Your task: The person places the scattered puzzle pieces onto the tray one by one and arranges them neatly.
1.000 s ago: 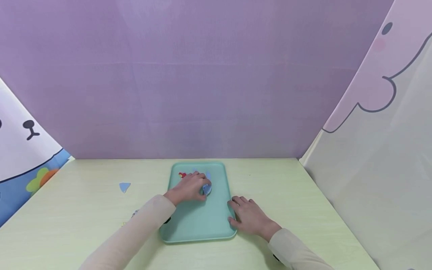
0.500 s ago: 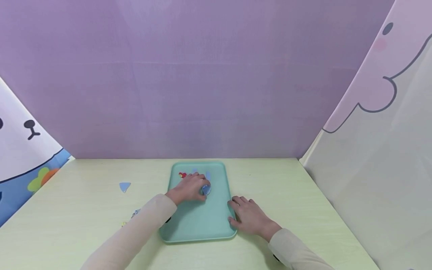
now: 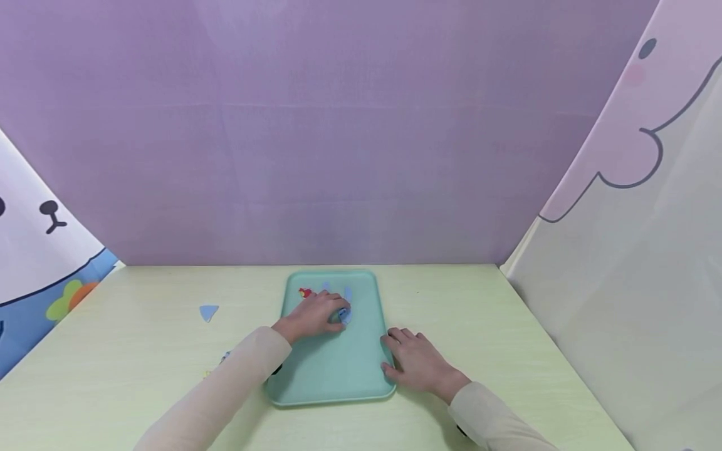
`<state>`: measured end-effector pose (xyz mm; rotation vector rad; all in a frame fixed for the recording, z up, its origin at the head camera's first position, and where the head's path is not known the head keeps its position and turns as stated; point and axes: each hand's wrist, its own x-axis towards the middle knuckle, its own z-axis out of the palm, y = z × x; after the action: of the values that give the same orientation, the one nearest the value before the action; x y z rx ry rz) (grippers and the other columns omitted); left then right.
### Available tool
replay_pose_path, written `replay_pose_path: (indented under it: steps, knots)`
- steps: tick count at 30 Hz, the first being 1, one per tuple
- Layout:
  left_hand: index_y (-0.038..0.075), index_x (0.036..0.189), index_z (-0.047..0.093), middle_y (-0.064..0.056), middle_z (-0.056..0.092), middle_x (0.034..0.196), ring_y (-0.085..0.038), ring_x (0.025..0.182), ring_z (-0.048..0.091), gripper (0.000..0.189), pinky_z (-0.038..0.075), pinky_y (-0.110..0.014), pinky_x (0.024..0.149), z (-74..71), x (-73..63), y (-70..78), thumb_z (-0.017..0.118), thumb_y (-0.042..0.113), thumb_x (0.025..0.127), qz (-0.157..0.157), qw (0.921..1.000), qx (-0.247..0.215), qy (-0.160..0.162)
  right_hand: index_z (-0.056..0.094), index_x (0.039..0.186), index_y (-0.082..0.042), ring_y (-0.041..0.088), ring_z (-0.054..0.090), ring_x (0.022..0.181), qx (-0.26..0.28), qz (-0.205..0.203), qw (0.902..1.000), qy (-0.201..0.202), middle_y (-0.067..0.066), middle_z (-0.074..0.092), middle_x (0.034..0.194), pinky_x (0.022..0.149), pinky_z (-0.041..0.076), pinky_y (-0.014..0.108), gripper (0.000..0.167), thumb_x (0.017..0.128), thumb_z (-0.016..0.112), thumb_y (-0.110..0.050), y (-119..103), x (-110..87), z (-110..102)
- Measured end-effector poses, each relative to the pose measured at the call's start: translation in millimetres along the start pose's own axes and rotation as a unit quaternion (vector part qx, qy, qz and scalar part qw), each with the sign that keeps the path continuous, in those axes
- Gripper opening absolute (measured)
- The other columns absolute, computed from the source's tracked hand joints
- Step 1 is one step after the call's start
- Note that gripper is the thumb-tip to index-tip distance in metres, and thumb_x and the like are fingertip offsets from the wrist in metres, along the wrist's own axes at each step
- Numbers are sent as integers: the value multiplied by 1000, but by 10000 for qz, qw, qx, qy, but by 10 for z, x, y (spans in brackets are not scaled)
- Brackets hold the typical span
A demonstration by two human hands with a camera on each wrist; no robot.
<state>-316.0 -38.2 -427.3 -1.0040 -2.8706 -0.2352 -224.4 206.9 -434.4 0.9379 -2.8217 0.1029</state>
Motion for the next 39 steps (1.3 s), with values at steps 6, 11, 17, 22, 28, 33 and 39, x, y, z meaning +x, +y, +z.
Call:
replay_pose_path:
  steps: [6, 11, 17, 22, 28, 33, 39]
  knots:
    - [19, 117, 60, 2, 60, 116, -19, 103, 53, 41, 44, -40, 86, -14, -14, 16, 67, 38, 81, -51, 9999, -57, -78, 53, 122, -5, 26, 51, 112, 14, 13, 10000, -31, 11, 53, 122, 82, 46, 48, 47, 86, 56, -36, -11, -2, -7]
    - [18, 118, 59, 1, 59, 118, -20, 107, 52, 42, 44, -42, 90, -52, -40, 26, 67, 37, 81, -91, 9998, -135, -132, 52, 123, -6, 24, 50, 111, 49, 43, 10000, -28, 9, 53, 121, 82, 46, 46, 47, 86, 57, -36, -3, -3, -1]
    - [18, 119, 59, 1, 59, 118, -21, 108, 53, 44, 46, -39, 87, -89, -90, 5, 67, 38, 81, 63, 10000, -13, 33, 52, 123, -7, 24, 50, 112, 68, 56, 10000, -11, 8, 52, 122, 83, 45, 46, 48, 86, 56, -37, 11, -7, -1]
    - [17, 115, 62, 1, 61, 114, -21, 104, 54, 39, 46, -36, 86, -98, -154, -41, 66, 36, 82, 179, 9995, -40, 258, 53, 122, -6, 24, 51, 110, 95, -14, 9999, 80, 9, 53, 120, 81, 46, 46, 47, 85, 58, -35, 7, -6, -10]
    - [16, 111, 63, -1, 62, 111, -23, 103, 56, 34, 45, -38, 87, -124, -248, -112, 66, 34, 82, 335, 9979, -107, 538, 52, 124, -7, 24, 49, 113, 160, 61, 9998, -73, 9, 52, 123, 85, 45, 48, 48, 86, 57, -36, 21, 2, -15]
    - [15, 108, 64, -2, 63, 112, -23, 104, 56, 33, 44, -40, 89, -172, -342, -183, 66, 34, 81, 420, 9964, -96, 727, 51, 125, -7, 25, 48, 114, 191, 51, 9997, -166, 9, 52, 124, 86, 44, 49, 49, 86, 56, -37, 44, 8, -9]
    - [14, 103, 67, 0, 65, 103, -18, 94, 55, 30, 46, -36, 76, -212, -501, -281, 66, 33, 81, 507, 9952, -186, 821, 51, 124, -9, 24, 48, 114, 231, 38, 9996, -177, 8, 51, 124, 86, 44, 50, 49, 85, 57, -37, 56, 15, -2]
